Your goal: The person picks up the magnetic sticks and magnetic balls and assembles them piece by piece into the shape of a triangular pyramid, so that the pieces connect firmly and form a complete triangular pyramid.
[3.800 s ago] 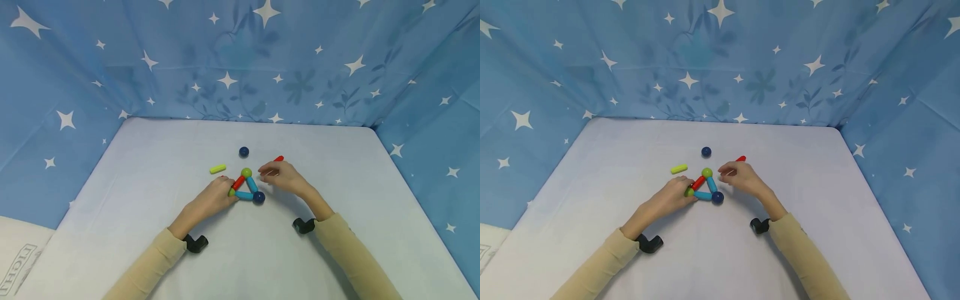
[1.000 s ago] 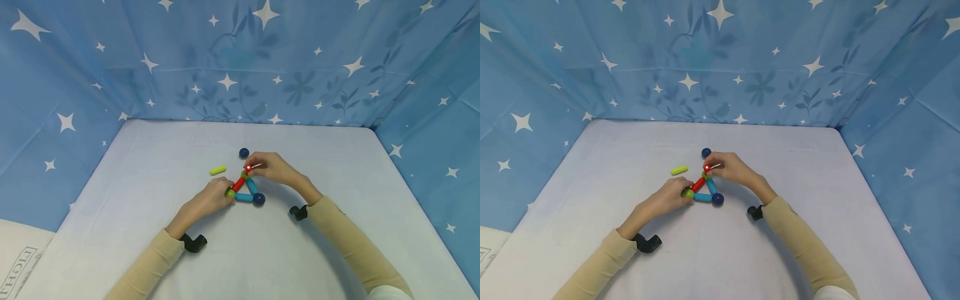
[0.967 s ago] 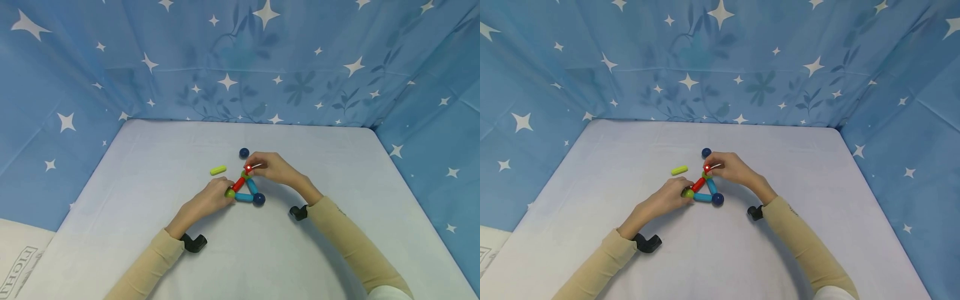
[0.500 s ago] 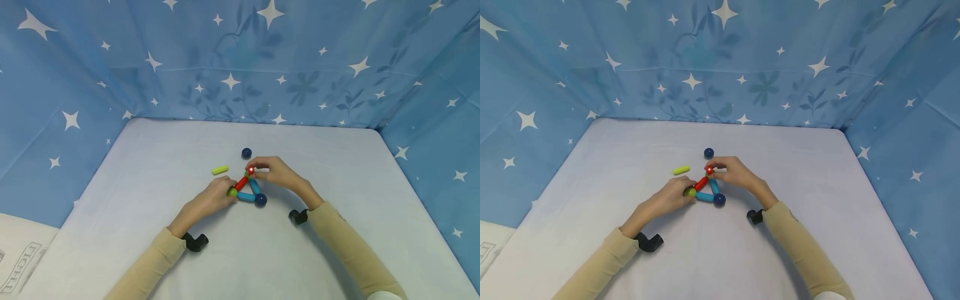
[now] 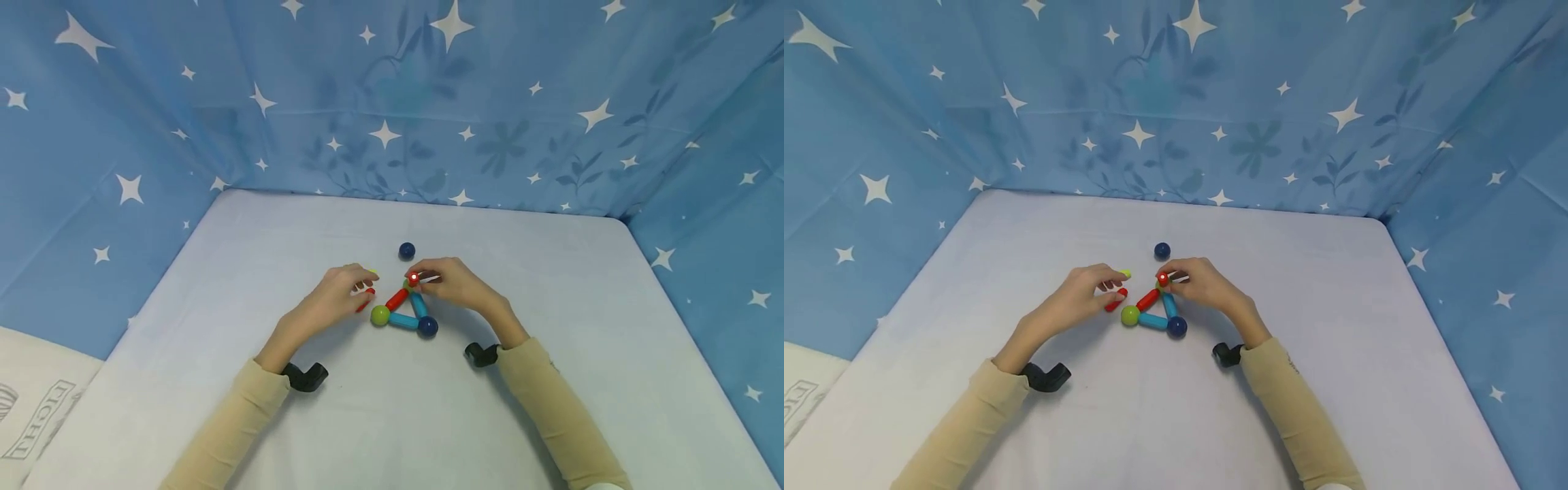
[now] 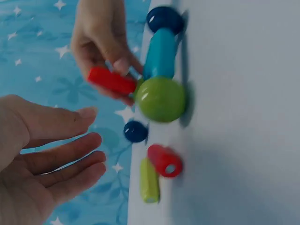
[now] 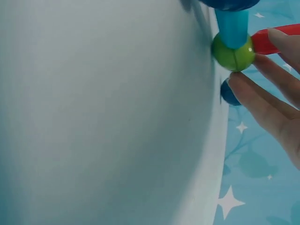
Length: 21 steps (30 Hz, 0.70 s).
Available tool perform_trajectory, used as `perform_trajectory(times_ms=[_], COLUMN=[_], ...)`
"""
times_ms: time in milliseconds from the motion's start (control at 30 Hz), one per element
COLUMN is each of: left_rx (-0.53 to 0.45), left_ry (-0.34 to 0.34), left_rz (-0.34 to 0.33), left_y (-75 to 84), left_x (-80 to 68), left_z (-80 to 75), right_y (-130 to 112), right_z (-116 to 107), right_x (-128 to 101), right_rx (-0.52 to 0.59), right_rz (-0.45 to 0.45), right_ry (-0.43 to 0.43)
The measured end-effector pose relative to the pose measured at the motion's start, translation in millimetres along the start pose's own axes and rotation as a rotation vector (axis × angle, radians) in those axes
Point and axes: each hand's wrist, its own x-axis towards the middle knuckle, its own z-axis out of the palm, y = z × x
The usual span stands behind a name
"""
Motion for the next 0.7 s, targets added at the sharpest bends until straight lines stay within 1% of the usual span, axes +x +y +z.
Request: perform_trajectory(times_ms=[67,100,167,233,400,467,533,600,700], left_rx=[0.008,0.020,0.048,0.085,0.158,0.174,0.174,0.170,0.159], left_ry=[0.047,0.056,0.042,0.005,-0.141,-0.201,-0.247,-0.276,-0.297], left_rz=[0.016,0.010,-0.016,-0.046,-0.122,-0.144,-0.164,-0.169,-0.167], left_y=[-4.8,-7.0,-11.7,-16.0,-24.8,-26.3,-26.9,-27.8,-28.9], left_x=[3.5,5.8,12.7,20.9,41.6,48.1,53.0,57.1,61.3], left_z=[-6.7,-9.2,-12.7,-14.1,-8.9,-6.0,-3.7,-2.1,-1.4], right_y=[0.4,0.6,0.6,0.3,-0.4,0.0,0.8,1.3,1.5], right_z=[-0.8,-1.1,-1.5,-1.3,2.2,3.6,4.4,4.6,3.8], right_x=[-1.2,-1.5,-1.6,-0.7,0.5,0.3,0.4,0.7,1.2], right_rx=[-0.003,-0.005,-0.007,-0.006,-0.010,-0.013,-0.020,-0.027,-0.032], right_rz=[0.002,0.001,-0.002,-0.011,0.004,0.018,0.018,0.023,0.033], right_ry=[-0.006,-0.010,-0.015,-0.018,-0.025,-0.022,-0.019,-0.019,-0.021])
